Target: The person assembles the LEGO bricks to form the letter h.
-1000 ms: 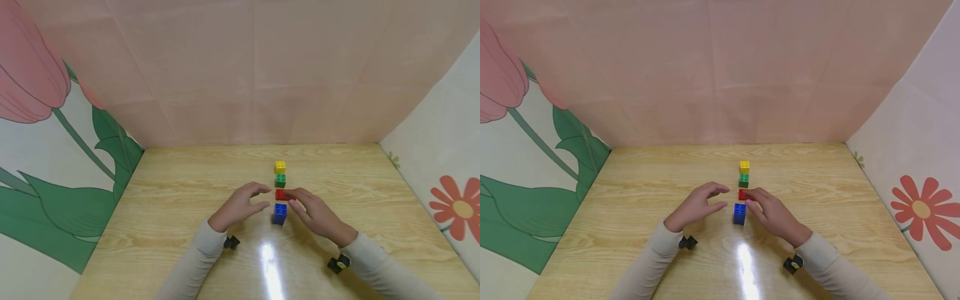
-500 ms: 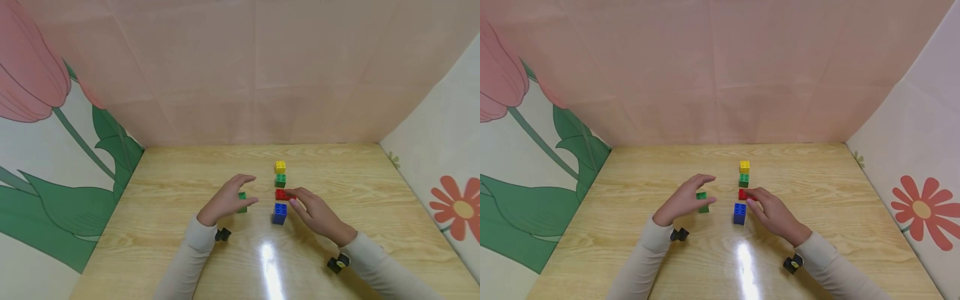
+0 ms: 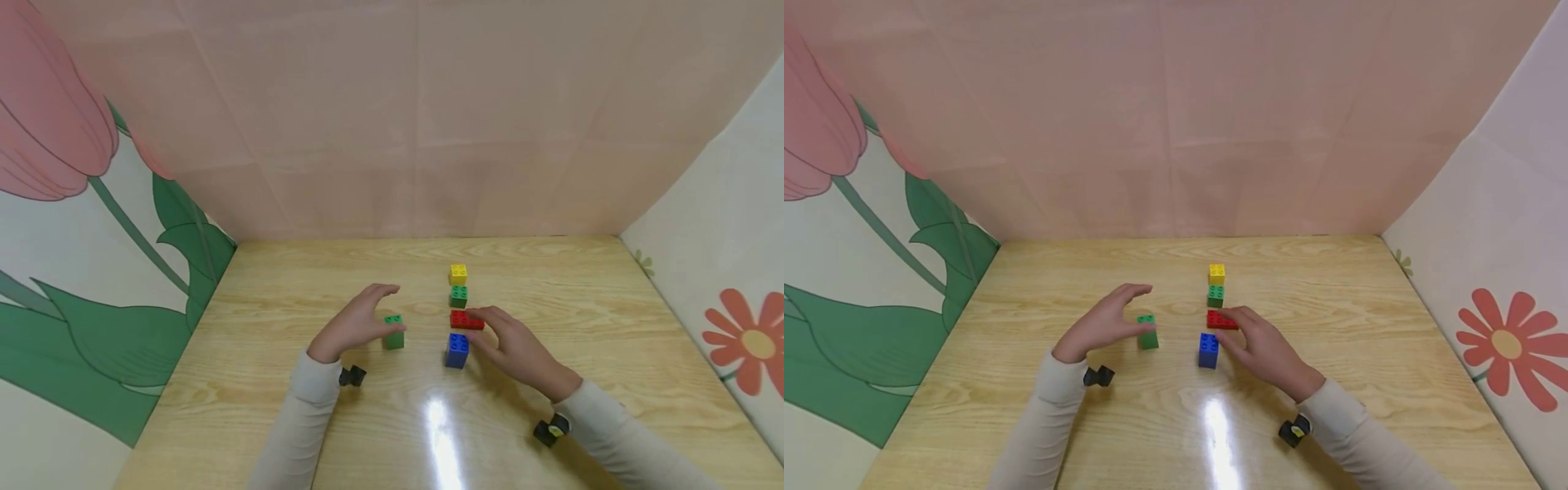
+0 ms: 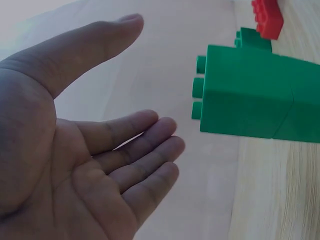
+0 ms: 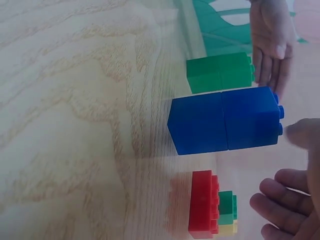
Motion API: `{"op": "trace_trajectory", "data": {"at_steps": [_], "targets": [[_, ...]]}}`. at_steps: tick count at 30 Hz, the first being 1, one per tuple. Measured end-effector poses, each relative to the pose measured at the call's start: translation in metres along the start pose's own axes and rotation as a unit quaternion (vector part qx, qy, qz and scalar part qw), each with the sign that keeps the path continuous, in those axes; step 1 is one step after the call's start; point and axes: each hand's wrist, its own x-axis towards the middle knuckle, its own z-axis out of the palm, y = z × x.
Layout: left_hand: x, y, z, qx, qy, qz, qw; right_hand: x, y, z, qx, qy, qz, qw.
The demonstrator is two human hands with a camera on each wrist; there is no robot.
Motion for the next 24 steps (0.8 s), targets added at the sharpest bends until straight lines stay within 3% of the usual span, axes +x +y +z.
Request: {"op": "trace_trajectory", "data": {"at_steps": [10, 17, 24], "targets": [[-0.003, -0.006, -0.007, 0.013, -0.018, -0.003, 0.9998, 0.005, 0.007, 0.0, 0.013, 0.009, -0.005, 0.9999], [-0.004, -0.008, -0.008, 0.003, -0.06, -0.031, 0.9977, 0.006, 0.011, 0.002, 0.016, 0.012, 0.009, 0.9998], [-0.004, -0.011, -0.006, 0.003, -0.07, -0.017, 0.9974, 0.006, 0.017, 0.005, 0.004, 0.01, 0.032, 0.9994]]}}
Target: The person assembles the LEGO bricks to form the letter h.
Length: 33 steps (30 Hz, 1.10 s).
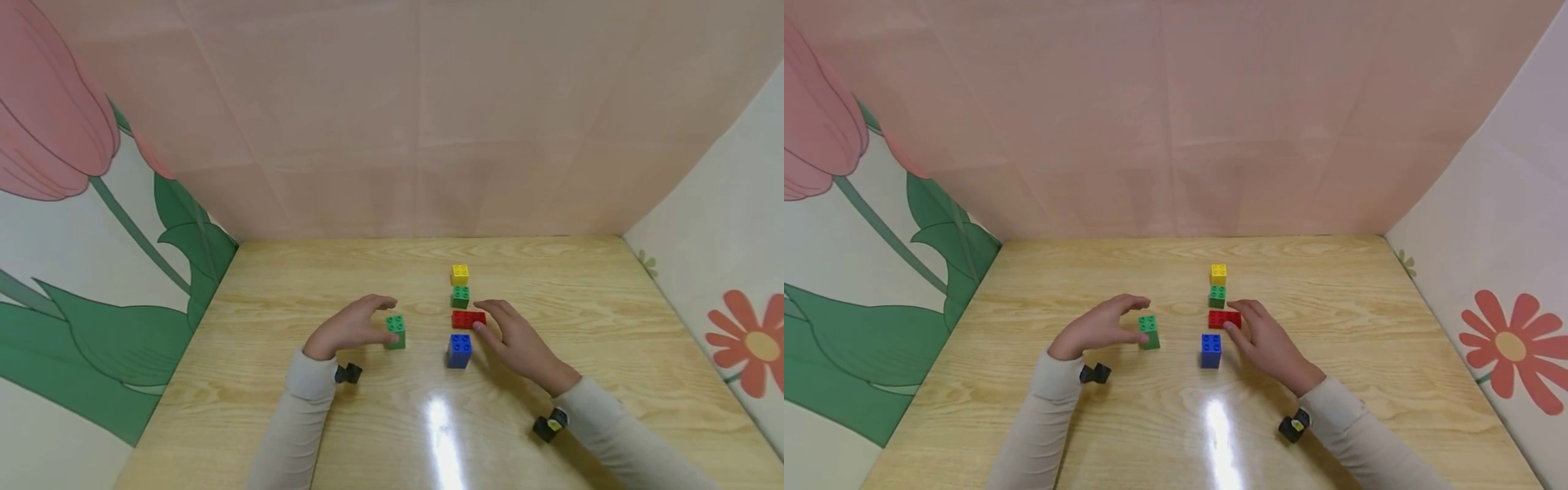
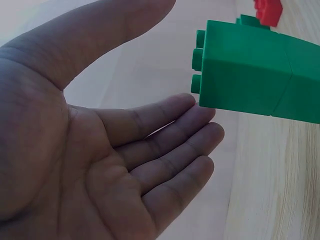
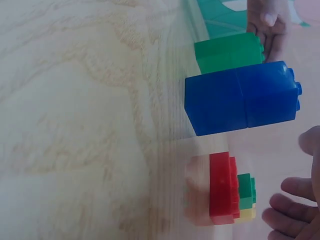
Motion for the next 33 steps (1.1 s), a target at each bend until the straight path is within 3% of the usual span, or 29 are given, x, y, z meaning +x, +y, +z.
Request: {"op": "trace_trajectory", "data": {"at_steps": [18, 33], "targets": [[0.002, 0.0, 0.003, -0.034, -0.02, 0.004, 0.9992, 0.003, 0.019, 0.015, -0.033, -0.048, 0.025, 0.998], [0.007, -0.003, 0.007, -0.019, -0.026, 0.027, 0.9991, 0.002, 0.026, 0.027, -0.055, -0.065, 0.046, 0.9953]]}}
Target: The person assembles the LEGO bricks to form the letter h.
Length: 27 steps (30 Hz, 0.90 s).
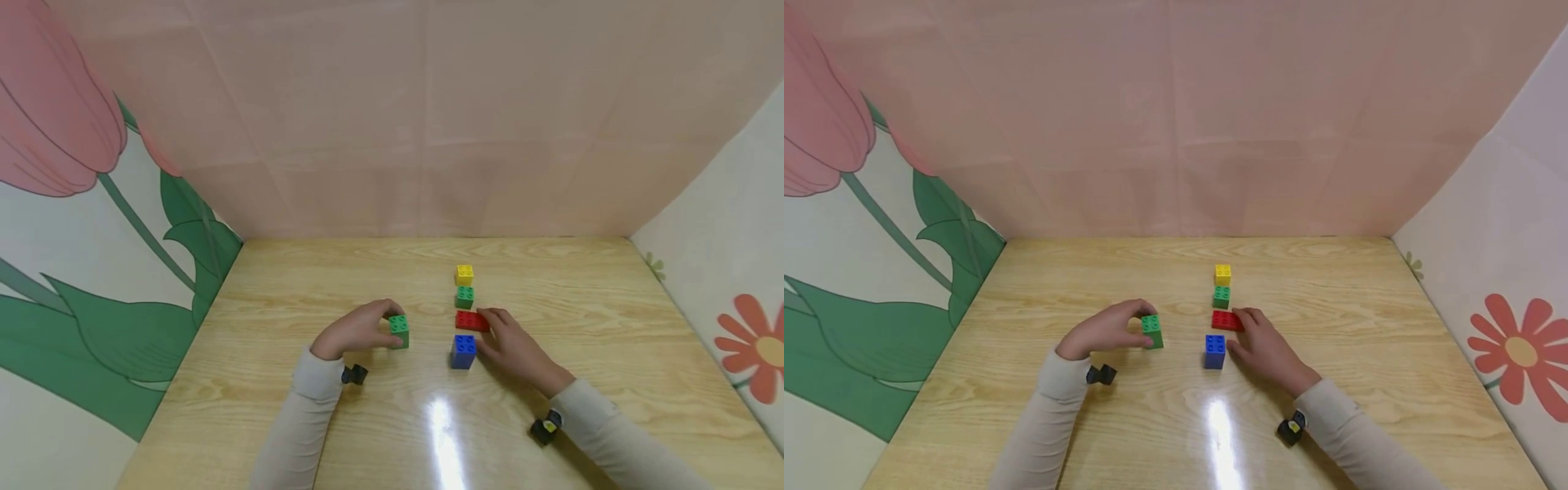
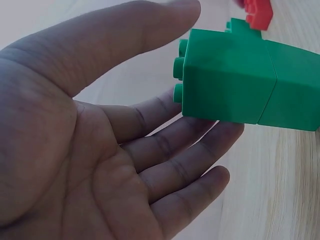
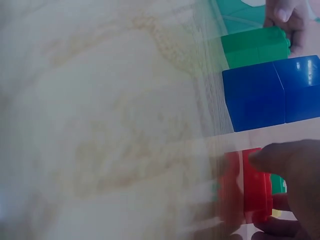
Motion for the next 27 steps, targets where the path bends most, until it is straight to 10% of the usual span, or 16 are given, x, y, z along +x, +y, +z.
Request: {"op": "trace_trajectory", "data": {"at_steps": [27], "targets": [[0.0018, 0.0003, 0.0033, 0.027, -0.01, 0.001, 0.9996, 0.0008, -0.0055, -0.0059, -0.003, 0.047, -0.002, 0.9989]]}}
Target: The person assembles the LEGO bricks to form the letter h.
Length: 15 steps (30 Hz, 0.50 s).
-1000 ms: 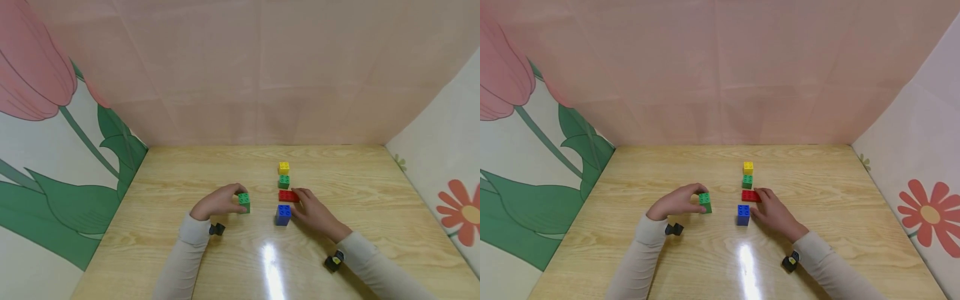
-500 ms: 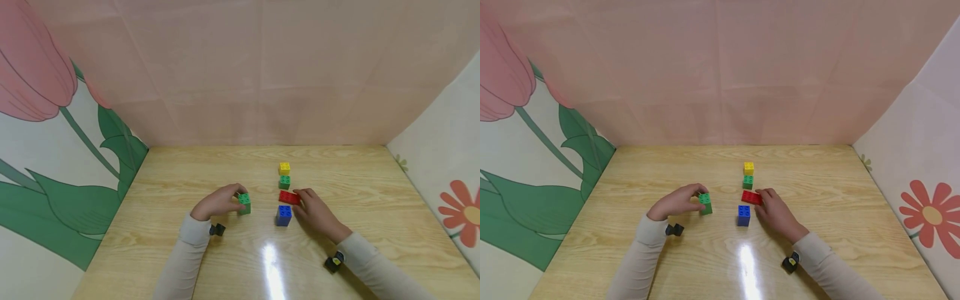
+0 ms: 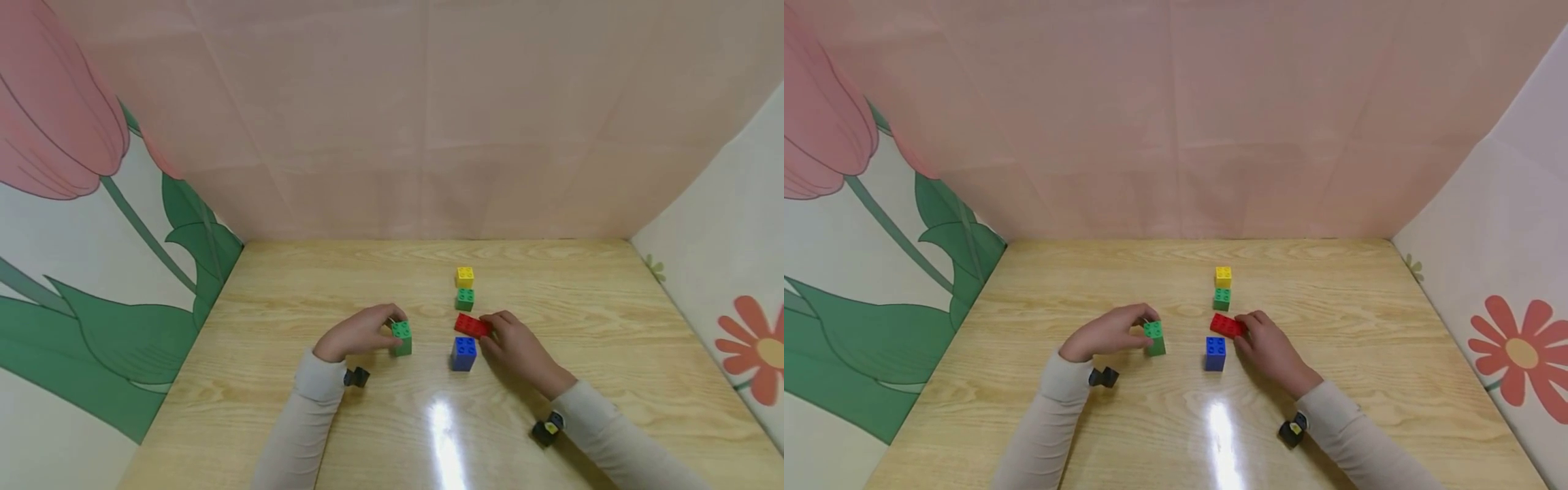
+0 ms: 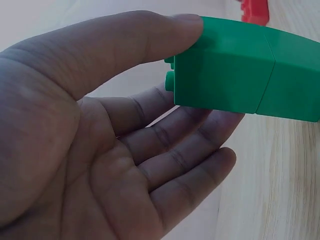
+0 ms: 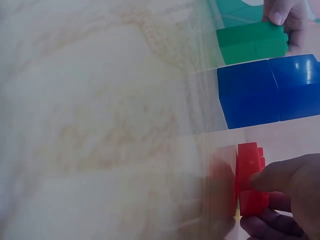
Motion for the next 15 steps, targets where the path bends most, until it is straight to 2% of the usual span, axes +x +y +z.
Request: {"op": "trace_trajectory", "data": {"at_steps": [7, 15], "targets": [[0.002, 0.001, 0.0024, -0.005, -0.003, 0.005, 1.0, -0.0018, 0.0007, -0.0042, -0.009, 0.008, -0.018, 0.9998], [0.0042, 0.0023, 0.0068, 0.001, -0.002, 0.012, 0.9999, -0.0051, -0.004, -0.0103, 0.002, 0.022, -0.02, 0.9996]]}}
